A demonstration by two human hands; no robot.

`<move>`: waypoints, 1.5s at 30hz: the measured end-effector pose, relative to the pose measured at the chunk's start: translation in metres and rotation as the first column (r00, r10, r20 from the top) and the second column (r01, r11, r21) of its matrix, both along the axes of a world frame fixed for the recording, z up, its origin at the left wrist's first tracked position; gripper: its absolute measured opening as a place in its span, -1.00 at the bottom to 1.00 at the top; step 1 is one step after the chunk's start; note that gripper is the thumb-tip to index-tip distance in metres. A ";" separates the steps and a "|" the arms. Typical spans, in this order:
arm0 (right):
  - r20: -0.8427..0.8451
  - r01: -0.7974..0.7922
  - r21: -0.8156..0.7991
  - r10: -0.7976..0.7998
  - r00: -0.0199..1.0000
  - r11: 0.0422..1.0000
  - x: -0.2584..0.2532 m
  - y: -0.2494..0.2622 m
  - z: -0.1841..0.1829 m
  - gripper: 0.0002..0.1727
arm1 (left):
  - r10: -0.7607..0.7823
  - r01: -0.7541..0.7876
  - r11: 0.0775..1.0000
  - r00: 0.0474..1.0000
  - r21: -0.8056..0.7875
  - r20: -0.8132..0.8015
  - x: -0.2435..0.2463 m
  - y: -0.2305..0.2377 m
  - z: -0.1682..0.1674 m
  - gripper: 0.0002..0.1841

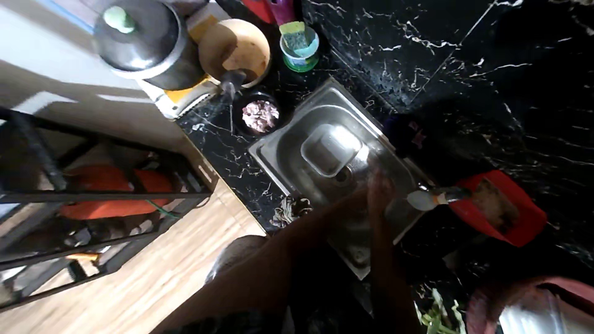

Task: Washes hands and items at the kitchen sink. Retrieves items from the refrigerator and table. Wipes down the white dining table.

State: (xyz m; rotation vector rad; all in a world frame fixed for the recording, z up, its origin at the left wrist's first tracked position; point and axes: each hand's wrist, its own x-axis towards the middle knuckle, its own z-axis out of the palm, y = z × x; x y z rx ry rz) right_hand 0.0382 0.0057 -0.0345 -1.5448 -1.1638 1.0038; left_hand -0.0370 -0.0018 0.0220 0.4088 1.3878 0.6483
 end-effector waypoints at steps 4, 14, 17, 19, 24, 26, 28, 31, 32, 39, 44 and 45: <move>0.016 -0.057 0.002 0.057 0.998 0.998 0.038 0.011 -0.015 -0.66 | -0.239 0.278 0.865 0.960 0.417 -0.144 -0.002 -0.011 -0.016 -0.57; -0.160 -0.036 -0.164 0.010 0.987 0.986 0.006 -0.004 0.013 -0.55 | 0.192 -0.213 0.977 0.918 0.023 0.348 0.014 -0.002 -0.048 -0.56; 0.595 -0.309 0.090 0.197 0.779 0.947 0.034 0.004 -0.011 -0.54 | 0.021 -0.078 0.979 0.958 0.189 0.287 0.015 -0.002 -0.022 -0.37; 0.658 -0.276 -0.038 0.232 0.716 0.960 0.041 0.026 -0.004 -0.50 | -0.011 -0.062 0.959 0.967 0.278 0.255 0.017 0.001 -0.021 -0.36; 0.332 -0.246 -0.388 0.383 0.862 0.888 0.041 0.038 0.020 -0.53 | 0.040 -0.096 0.985 0.936 0.146 0.349 0.014 0.009 -0.024 -0.61; 0.294 -0.259 -0.437 0.409 0.864 0.861 0.049 0.032 0.023 -0.53 | 0.074 -0.109 0.990 0.939 0.086 0.336 0.015 0.014 -0.051 -0.71; 0.116 -0.350 -0.428 0.434 0.893 0.833 0.057 0.019 0.035 -0.55 | 0.051 -0.081 0.992 0.959 0.098 0.279 0.011 0.011 -0.070 -0.80; -0.182 -0.532 -0.290 0.500 0.846 0.795 0.074 0.007 0.030 -0.66 | -0.020 -0.011 0.990 0.975 0.138 0.221 0.007 0.003 -0.076 -0.77; -0.172 -0.488 -0.268 0.458 0.872 0.830 0.079 0.002 0.027 -0.70 | -0.050 0.019 0.990 0.973 0.141 0.223 0.007 0.002 -0.072 -0.76; -0.134 -0.435 -0.209 0.415 0.900 0.876 0.104 0.000 0.043 -0.70 | -0.125 0.068 0.972 0.960 0.224 0.252 0.020 0.010 -0.065 -0.69; 0.494 -0.326 -0.002 0.285 0.822 0.945 0.121 0.021 0.020 -0.55 | -0.084 0.030 0.974 0.968 0.224 0.237 0.047 0.024 -0.047 -0.81; 0.559 -0.335 -0.032 0.295 0.775 0.942 0.123 0.025 0.020 -0.52 | -0.102 0.054 0.973 0.973 0.226 0.207 0.049 0.023 -0.045 -0.83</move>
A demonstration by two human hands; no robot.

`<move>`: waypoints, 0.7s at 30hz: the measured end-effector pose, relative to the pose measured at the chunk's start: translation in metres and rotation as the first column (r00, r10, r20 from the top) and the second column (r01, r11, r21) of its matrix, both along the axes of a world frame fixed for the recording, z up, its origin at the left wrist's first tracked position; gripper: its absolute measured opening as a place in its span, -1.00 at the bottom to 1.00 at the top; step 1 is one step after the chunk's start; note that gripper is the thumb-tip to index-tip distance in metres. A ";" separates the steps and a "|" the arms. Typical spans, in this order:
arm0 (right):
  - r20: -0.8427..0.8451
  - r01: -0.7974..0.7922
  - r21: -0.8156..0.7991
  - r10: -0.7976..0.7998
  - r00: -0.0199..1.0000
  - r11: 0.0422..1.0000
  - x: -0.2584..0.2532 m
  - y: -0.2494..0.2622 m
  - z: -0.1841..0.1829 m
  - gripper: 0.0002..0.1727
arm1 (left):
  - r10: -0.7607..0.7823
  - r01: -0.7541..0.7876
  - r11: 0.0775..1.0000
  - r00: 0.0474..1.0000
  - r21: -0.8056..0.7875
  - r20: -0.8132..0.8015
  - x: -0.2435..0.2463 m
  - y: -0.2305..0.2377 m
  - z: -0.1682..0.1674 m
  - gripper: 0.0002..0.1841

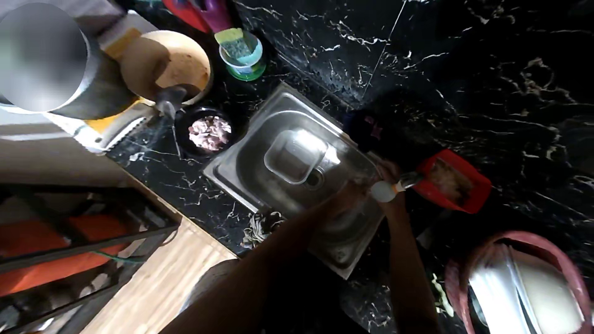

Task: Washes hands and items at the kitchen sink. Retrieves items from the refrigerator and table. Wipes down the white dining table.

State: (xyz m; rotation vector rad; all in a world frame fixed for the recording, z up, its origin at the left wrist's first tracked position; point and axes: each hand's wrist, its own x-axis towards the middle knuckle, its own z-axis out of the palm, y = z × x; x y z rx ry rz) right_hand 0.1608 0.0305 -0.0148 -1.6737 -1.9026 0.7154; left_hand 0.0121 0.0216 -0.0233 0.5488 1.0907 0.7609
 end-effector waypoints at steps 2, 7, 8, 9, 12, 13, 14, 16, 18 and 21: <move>0.154 0.008 -0.081 0.004 0.988 0.997 0.000 0.008 0.000 -0.49 | -0.058 0.053 0.997 0.995 -0.054 -0.087 0.002 0.001 0.012 -0.66; 0.496 0.028 -0.356 0.164 0.853 0.934 -0.010 0.029 0.008 -0.52 | -0.029 0.033 0.994 0.999 -0.104 0.039 0.003 0.002 0.016 -0.75; 0.491 0.004 -0.348 0.178 0.853 0.938 -0.009 0.028 0.012 -0.53 | -0.010 0.016 0.994 0.998 -0.107 0.061 0.003 0.002 0.015 -0.68; 0.457 -0.024 -0.329 0.182 0.871 0.944 -0.007 0.025 0.017 -0.55 | 0.011 -0.003 0.994 0.997 -0.107 0.072 0.003 0.001 0.015 -0.66; 0.475 -0.014 -0.358 0.195 0.858 0.933 -0.008 0.025 0.026 -0.56 | 0.058 -0.046 0.987 0.996 -0.152 0.073 0.007 0.002 0.015 -0.78; 0.491 -0.015 -0.348 0.195 0.849 0.938 -0.008 0.026 0.025 -0.57 | 0.055 -0.043 0.987 0.996 -0.155 0.070 0.007 0.002 0.013 -0.80; 0.491 -0.019 -0.319 0.183 0.852 0.947 -0.008 0.025 0.023 -0.58 | 0.047 -0.035 0.988 0.996 -0.152 0.076 0.007 0.002 0.010 -0.83; 0.511 -0.019 -0.270 0.161 0.844 0.963 -0.006 0.027 0.012 -0.58 | 0.029 -0.018 0.989 0.997 -0.147 0.076 0.007 0.001 0.003 -0.76; 0.538 0.003 -0.251 0.137 0.832 0.968 -0.006 0.027 0.002 -0.58 | -0.006 0.012 0.987 0.999 -0.161 0.039 0.006 0.002 0.004 -0.58; 0.547 0.014 -0.287 0.152 0.823 0.958 -0.005 0.019 -0.002 -0.47 | -0.039 0.026 0.984 0.997 -0.175 -0.069 -0.003 0.000 0.014 -0.60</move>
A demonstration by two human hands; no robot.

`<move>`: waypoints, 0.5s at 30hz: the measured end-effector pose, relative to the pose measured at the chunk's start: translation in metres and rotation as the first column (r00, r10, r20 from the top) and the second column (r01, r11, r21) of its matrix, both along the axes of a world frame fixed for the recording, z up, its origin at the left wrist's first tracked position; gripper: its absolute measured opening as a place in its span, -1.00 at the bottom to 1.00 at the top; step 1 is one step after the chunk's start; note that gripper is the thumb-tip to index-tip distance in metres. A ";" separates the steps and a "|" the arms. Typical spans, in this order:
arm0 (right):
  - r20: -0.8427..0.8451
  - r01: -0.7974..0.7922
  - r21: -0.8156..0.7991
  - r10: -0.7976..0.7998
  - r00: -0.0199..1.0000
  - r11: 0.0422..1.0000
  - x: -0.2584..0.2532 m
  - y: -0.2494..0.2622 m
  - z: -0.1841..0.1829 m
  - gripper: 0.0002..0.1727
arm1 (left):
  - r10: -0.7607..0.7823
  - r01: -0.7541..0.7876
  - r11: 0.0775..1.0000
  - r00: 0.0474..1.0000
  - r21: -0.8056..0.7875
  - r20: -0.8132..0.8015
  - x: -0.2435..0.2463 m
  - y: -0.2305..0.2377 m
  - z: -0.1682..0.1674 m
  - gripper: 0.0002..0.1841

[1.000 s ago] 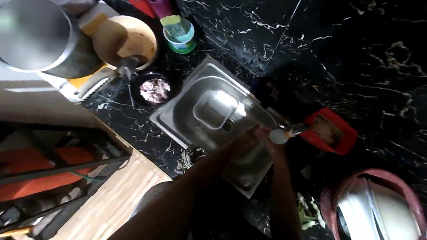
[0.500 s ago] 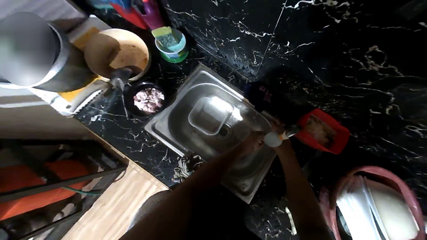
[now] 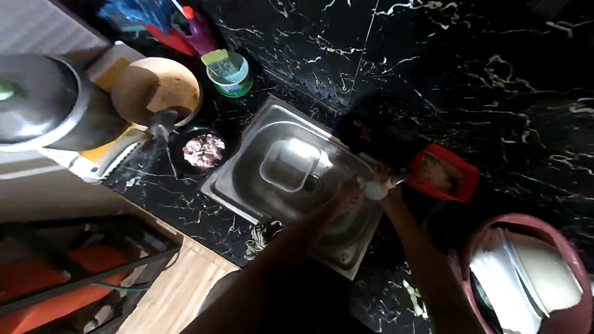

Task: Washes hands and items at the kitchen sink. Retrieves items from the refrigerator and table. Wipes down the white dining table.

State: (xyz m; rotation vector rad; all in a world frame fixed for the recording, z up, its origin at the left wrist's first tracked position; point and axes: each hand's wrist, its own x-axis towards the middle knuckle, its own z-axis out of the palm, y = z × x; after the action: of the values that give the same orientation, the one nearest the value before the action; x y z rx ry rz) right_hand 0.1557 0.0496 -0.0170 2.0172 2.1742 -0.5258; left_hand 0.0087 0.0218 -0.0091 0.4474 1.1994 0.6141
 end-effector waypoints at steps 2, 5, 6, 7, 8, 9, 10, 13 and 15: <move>-0.039 -0.003 -0.010 0.002 0.999 1.000 0.002 -0.012 0.009 -0.37 | -0.008 0.010 1.000 0.995 0.022 -0.098 -0.008 -0.004 0.008 -0.71; -0.157 0.122 -0.122 -0.141 0.978 0.985 -0.007 -0.028 0.027 -0.34 | 0.075 -0.070 0.997 0.982 0.031 -0.175 -0.017 -0.011 -0.005 -0.68; -0.120 0.126 -0.187 -0.150 0.981 0.974 -0.016 -0.036 0.034 -0.41 | 0.098 -0.096 0.995 0.977 0.020 -0.188 -0.022 -0.013 -0.007 -0.68; -0.091 0.092 -0.250 -0.118 0.989 0.964 -0.025 -0.045 0.042 -0.47 | 0.118 -0.118 0.993 0.972 0.012 -0.201 -0.026 -0.015 -0.010 -0.68; -0.096 0.066 -0.286 -0.098 0.991 0.956 -0.034 -0.056 0.048 -0.52 | 0.130 -0.132 0.991 0.967 0.003 -0.219 -0.030 -0.017 -0.010 -0.66; -0.128 0.049 -0.289 -0.089 0.988 0.956 -0.041 -0.067 0.048 -0.52 | 0.137 -0.142 0.990 0.961 -0.003 -0.242 -0.034 -0.020 -0.011 -0.65; -0.163 0.043 -0.272 -0.090 0.982 0.961 -0.049 -0.078 0.046 -0.51 | 0.137 -0.141 0.990 0.950 0.007 -0.280 -0.037 -0.023 -0.013 -0.64; -0.222 0.063 -0.238 -0.118 0.968 0.969 -0.072 -0.104 0.052 -0.49 | 0.136 -0.125 0.991 0.926 0.055 -0.352 -0.046 -0.031 -0.021 -0.62; -0.295 0.101 -0.256 -0.177 0.939 0.962 -0.085 -0.114 0.065 -0.53 | 0.159 -0.134 0.986 0.927 0.096 -0.341 -0.053 -0.037 -0.028 -0.61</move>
State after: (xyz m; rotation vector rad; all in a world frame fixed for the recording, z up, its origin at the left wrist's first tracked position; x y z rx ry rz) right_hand 0.0706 -0.0644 0.0480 2.0805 2.0102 -1.1430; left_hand -0.0446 -0.0153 -0.0368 0.5458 1.5627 0.7278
